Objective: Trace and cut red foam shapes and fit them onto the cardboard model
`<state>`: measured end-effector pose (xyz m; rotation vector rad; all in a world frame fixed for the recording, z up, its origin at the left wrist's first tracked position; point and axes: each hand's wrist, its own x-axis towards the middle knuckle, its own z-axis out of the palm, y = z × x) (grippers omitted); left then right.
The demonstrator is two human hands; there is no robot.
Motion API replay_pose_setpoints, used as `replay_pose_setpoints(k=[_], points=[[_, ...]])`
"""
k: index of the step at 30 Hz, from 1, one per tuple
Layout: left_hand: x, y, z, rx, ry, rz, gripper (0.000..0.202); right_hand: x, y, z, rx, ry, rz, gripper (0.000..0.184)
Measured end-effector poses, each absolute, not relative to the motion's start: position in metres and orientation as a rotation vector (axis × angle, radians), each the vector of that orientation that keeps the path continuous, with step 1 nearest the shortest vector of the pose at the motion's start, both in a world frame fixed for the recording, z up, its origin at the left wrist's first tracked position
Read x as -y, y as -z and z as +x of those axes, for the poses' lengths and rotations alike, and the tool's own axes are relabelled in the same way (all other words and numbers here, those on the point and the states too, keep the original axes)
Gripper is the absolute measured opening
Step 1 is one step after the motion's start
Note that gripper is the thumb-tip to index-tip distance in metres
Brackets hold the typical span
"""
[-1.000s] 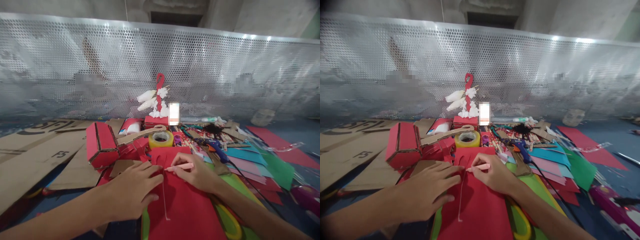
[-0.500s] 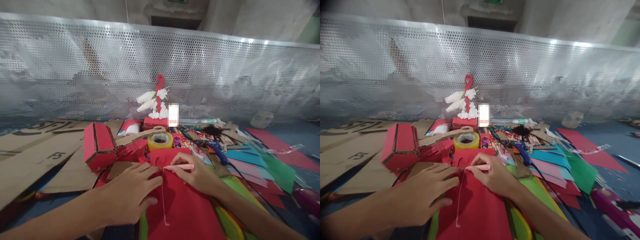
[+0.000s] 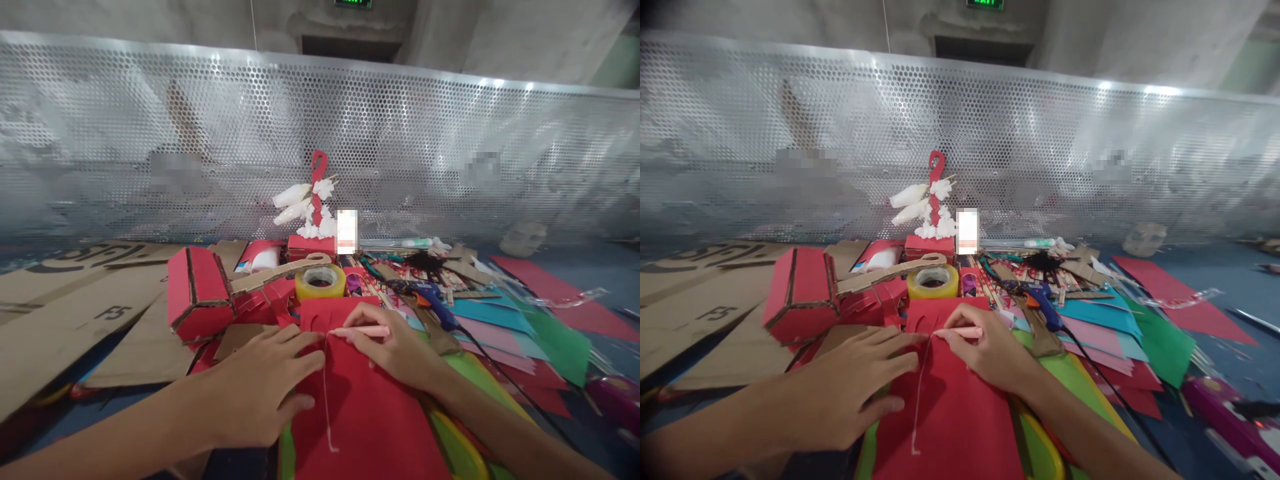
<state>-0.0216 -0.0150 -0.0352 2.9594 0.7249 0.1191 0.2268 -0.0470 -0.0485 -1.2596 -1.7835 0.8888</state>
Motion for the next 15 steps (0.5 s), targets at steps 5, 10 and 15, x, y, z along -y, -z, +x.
replay_pose_setpoints(k=[5,10,15], points=[[0.0131,0.0343,-0.022,-0.726,-0.103,2.967,0.034,0.0464,0.0491,0.2272,1.842,-0.852,-1.24,0.016],[0.0134,0.0333,-0.0227,-0.7,-0.126,2.963,0.034,0.0453,0.05,0.2272,1.85,-0.831,-1.239,0.016],[0.0126,0.0338,-0.0226,-0.688,-0.135,2.968,0.033,0.0442,0.0514,0.2282,1.801,-0.887,-1.288,0.021]])
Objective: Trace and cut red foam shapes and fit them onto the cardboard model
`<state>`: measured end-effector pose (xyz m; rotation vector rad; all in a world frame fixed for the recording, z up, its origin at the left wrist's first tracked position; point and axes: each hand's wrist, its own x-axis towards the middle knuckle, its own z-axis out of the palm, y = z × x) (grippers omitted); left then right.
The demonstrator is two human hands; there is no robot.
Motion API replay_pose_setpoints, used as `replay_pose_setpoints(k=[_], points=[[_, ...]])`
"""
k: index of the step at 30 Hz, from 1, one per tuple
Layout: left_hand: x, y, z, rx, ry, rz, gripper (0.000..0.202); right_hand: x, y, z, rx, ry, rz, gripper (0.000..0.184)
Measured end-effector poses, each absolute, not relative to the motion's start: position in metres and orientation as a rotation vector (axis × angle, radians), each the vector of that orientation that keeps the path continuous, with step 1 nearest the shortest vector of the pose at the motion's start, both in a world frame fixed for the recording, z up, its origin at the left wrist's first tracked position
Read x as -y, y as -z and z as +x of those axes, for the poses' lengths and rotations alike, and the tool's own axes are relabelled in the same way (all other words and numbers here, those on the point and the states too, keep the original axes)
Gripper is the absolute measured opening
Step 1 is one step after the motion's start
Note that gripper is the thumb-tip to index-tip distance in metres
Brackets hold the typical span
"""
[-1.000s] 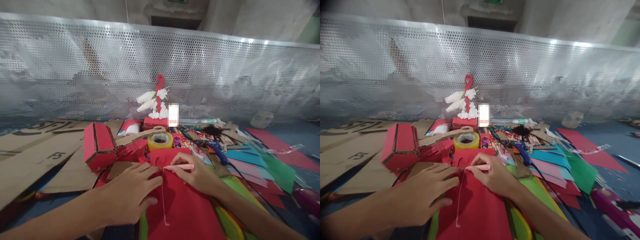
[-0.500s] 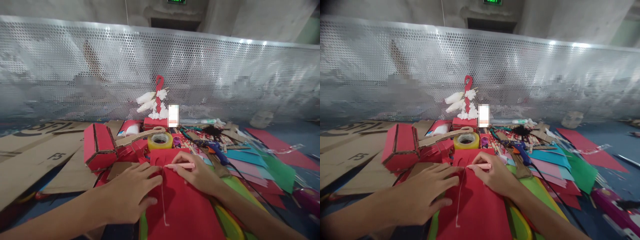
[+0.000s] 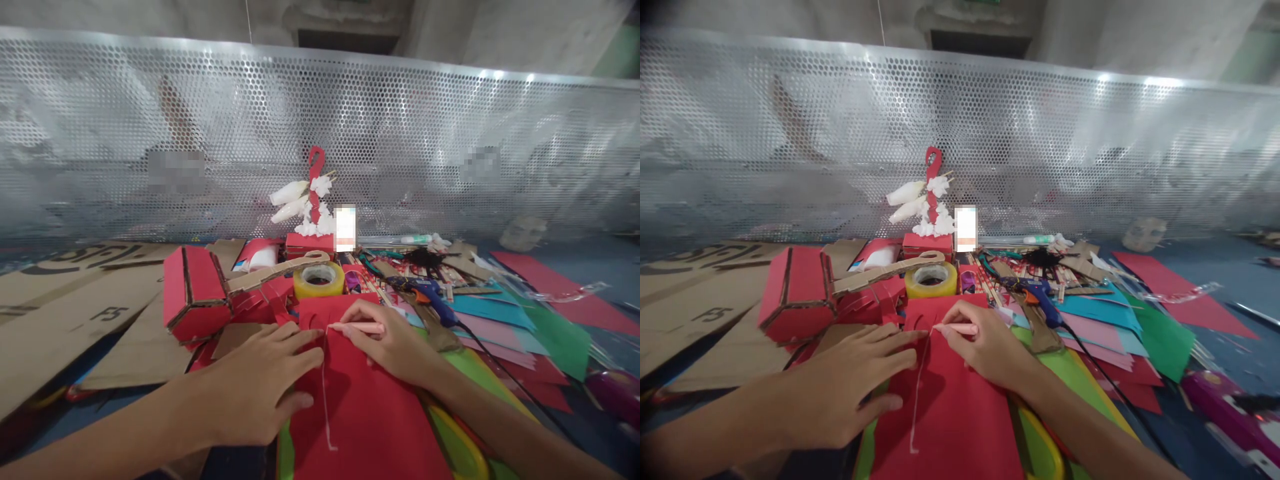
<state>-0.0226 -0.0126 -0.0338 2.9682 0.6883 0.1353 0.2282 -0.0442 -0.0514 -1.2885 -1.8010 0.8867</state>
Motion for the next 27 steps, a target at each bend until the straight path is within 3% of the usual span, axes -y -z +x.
replay_pose_setpoints(k=[27], points=[[0.0132,0.0291,-0.0206,-0.7,-0.071,2.939,0.032,0.0434,0.054,0.2304,1.814,-0.886,-1.32,0.021]])
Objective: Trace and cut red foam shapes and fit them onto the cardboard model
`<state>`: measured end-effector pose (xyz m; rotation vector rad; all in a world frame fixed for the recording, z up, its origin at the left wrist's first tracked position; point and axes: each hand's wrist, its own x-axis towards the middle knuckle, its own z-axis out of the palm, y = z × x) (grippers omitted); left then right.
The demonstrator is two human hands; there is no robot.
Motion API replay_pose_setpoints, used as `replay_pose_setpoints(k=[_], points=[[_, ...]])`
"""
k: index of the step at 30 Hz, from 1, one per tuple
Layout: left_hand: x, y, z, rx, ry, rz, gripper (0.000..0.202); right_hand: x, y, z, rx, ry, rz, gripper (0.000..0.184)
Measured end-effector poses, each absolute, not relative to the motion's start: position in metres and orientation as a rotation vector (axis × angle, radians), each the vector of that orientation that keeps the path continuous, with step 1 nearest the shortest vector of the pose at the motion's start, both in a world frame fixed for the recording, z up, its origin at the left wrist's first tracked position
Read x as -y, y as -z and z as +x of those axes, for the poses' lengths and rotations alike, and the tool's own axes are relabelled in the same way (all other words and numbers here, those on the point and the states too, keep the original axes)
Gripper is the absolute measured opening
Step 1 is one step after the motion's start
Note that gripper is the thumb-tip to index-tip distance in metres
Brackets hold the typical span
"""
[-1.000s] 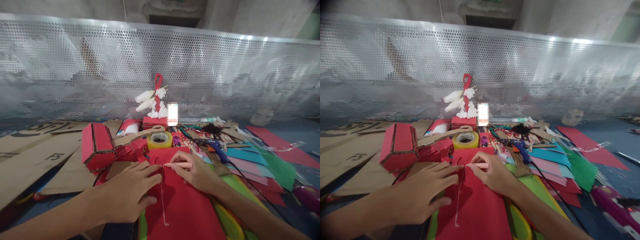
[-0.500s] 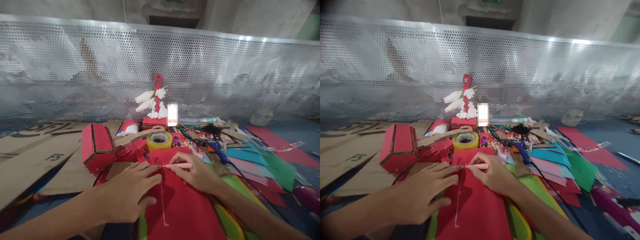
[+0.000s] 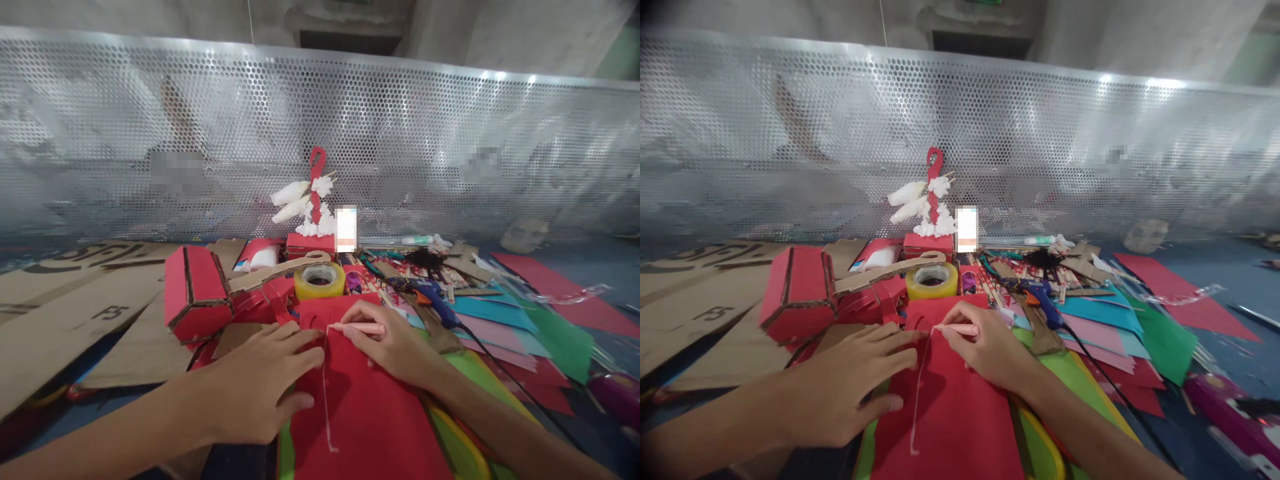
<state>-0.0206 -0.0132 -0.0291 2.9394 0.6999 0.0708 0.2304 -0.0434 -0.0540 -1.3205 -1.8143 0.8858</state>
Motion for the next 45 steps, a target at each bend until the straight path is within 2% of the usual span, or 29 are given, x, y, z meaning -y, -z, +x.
replay_pose_setpoints(k=[8,15,25,37,45], points=[[0.0125,0.0308,-0.0222,-0.713,-0.093,2.932,0.03,0.0409,0.0576,0.2311,1.777,-0.882,-1.356,0.021],[0.0121,0.0289,-0.0201,-0.809,-0.016,2.887,0.054,0.0435,0.0568,0.2308,1.809,-0.879,-1.334,0.02],[0.0061,0.0309,-0.021,-0.832,0.067,2.846,0.068,0.0426,0.059,0.2314,1.832,-0.851,-1.329,0.019],[0.0053,0.0273,-0.0196,-0.816,0.098,2.807,0.068,0.0428,0.058,0.2299,1.834,-0.814,-1.337,0.017],[0.0045,0.0272,-0.02,-0.812,0.096,2.798,0.064,0.0433,0.0573,0.2303,1.82,-0.81,-1.386,0.022]])
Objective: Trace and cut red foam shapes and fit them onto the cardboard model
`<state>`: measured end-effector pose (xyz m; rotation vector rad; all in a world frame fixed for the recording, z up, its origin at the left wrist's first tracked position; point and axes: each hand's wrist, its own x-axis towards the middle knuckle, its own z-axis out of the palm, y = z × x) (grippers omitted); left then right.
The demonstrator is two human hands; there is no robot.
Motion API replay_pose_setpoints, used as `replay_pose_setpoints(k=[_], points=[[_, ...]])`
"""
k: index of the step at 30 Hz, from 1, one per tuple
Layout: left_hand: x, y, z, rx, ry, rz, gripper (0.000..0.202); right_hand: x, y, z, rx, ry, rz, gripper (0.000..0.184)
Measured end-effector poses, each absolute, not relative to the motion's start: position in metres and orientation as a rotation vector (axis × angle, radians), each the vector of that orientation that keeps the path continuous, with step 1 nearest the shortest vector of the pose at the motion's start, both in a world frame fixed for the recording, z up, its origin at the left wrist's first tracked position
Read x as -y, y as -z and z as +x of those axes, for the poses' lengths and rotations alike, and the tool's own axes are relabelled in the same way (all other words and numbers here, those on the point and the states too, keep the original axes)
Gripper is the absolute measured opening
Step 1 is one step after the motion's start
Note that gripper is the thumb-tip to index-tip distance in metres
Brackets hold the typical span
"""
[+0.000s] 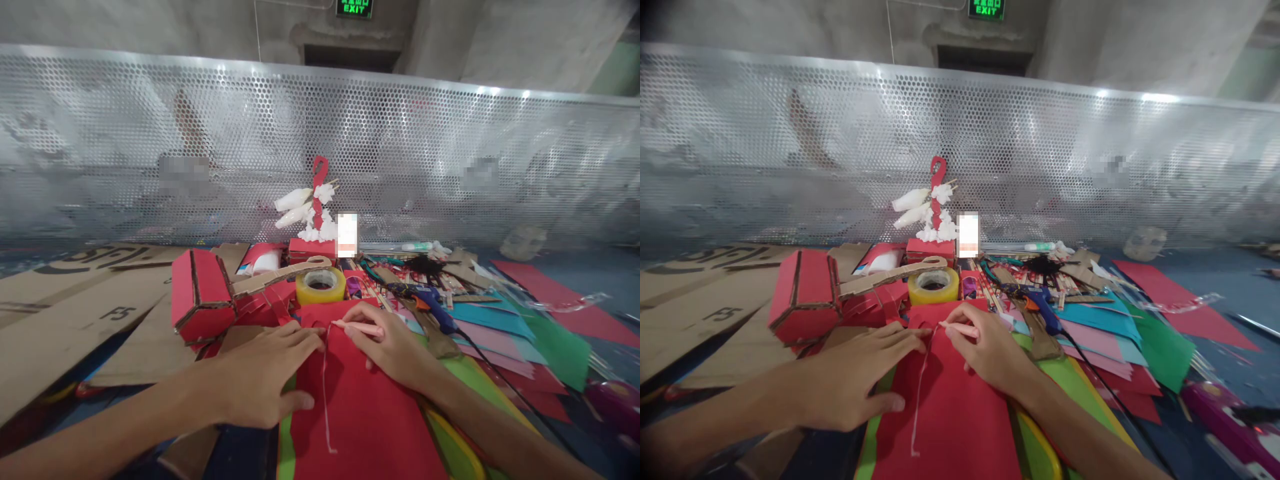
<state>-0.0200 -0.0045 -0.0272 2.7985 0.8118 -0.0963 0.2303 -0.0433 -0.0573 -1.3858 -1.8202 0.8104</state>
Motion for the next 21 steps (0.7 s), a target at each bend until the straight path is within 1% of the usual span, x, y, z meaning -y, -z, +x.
replay_pose_setpoints(k=[3,8,11,15,18,21], points=[[0.005,0.027,-0.02,-0.821,0.115,2.802,0.065,0.043,0.057,0.233,1.821,-0.703,-1.393,0.023],[0.005,0.027,-0.021,-0.823,0.11,2.819,0.065,0.039,0.054,0.247,1.922,-0.289,-1.386,0.024],[0.008,0.027,-0.021,-0.824,0.086,2.837,0.062,0.037,0.052,0.26,1.989,-0.158,-1.433,0.023],[0.011,0.028,-0.021,-0.829,0.066,2.876,0.06,0.042,0.043,0.275,2.092,-0.131,-1.533,0.022],[0.012,0.032,-0.021,-0.827,0.04,2.91,0.059,0.053,0.035,0.281,2.216,-0.213,-1.671,0.021],[0.013,0.036,-0.022,-0.843,-0.011,2.937,0.057,0.07,0.028,0.285,2.308,-0.314,-1.732,0.028]])
